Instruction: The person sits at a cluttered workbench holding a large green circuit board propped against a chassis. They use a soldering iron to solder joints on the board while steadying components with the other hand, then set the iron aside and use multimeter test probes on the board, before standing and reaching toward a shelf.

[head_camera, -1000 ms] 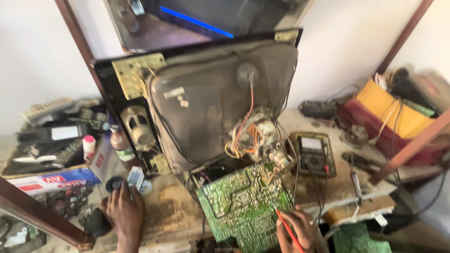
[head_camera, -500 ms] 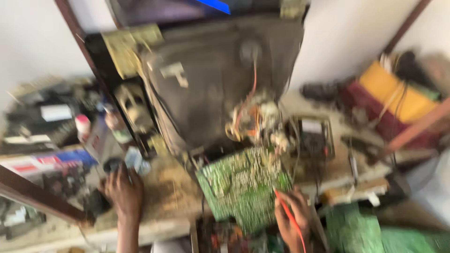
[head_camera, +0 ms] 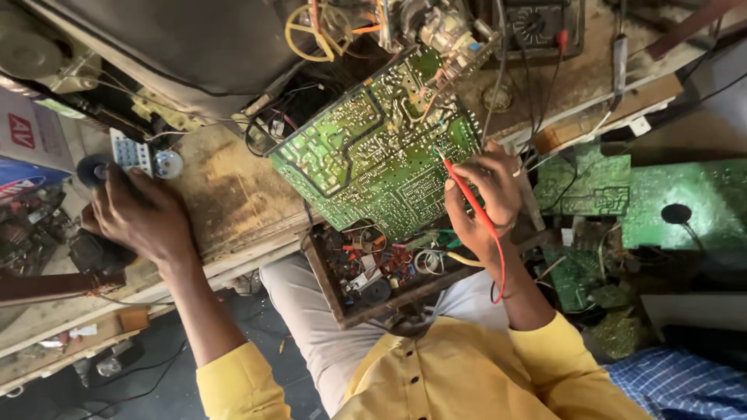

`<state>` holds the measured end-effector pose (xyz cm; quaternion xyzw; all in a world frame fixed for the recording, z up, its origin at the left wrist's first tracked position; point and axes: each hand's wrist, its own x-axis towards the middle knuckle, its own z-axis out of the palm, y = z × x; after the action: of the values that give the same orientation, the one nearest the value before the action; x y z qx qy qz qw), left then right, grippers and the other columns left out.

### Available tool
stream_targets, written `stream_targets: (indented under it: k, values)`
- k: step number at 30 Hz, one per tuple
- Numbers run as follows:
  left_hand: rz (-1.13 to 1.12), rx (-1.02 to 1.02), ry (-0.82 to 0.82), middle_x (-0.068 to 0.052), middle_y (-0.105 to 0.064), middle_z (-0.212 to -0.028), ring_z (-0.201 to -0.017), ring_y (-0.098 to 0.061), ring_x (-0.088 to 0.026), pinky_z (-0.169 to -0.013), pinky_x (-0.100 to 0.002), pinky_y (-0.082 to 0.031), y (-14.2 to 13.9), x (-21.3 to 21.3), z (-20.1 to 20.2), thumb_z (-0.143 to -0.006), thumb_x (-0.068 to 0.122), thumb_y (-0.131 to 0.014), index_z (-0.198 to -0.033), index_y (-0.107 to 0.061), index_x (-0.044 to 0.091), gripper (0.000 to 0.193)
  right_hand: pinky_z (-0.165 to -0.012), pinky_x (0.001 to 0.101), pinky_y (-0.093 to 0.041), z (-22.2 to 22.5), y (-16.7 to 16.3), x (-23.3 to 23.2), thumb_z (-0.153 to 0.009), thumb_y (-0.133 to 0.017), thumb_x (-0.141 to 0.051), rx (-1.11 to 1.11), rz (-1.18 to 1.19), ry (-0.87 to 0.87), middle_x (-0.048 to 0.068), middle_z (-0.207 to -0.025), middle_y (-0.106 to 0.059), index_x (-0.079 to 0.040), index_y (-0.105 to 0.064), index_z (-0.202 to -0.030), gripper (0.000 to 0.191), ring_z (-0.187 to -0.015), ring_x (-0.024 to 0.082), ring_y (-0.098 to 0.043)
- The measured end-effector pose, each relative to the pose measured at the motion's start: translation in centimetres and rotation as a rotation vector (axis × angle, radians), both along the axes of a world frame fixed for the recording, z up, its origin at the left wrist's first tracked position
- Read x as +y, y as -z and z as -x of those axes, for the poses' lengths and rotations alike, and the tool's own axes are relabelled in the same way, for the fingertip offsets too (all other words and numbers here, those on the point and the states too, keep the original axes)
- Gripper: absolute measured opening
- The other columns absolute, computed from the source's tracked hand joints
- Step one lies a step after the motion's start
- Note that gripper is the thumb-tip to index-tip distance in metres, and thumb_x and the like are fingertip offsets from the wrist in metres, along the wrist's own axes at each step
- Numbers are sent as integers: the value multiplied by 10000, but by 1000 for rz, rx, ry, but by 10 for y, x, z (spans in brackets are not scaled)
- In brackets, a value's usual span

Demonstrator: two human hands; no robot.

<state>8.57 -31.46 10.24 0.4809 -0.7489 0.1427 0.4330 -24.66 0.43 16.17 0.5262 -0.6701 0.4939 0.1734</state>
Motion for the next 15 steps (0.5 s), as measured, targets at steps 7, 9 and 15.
stream_targets:
  k: [7, 9, 15]
  values:
    - [-63, 42, 13, -257, -720, -1156, -1075, -625, -403, -1058, -516, -380, 10, -1, -5, -1105, 165, -548, -1223, -731, -85, 331, -1127, 537, -482, -4, -1, 11, -876, -756, 34, 51, 47, -40, 132, -1078, -633, -12, -656, -1073, 226, -1036, 325, -645]
    - [-91, 48, -6, -274, -704, -1229, -1158, -611, -426, -1063, -540, -370, 18, -4, -9, -1125, 195, -571, -1270, -726, -73, 341, -1065, 518, -492, -10, 4, 19, -860, -745, 37, 39, 69, -80, 128, -1082, -642, -15, -653, -1057, 222, -1030, 326, -646]
    - [-27, 40, 3, -243, -654, -1422, -1403, -491, -437, -1179, -641, -269, 45, -17, -23, -1162, 272, -558, -1401, -673, -42, 411, -876, 366, -551, -33, 43, 51, -877, -759, 11, -42, -107, -476, 105, -1160, -679, -48, -661, -1171, 316, -1053, 243, -692]
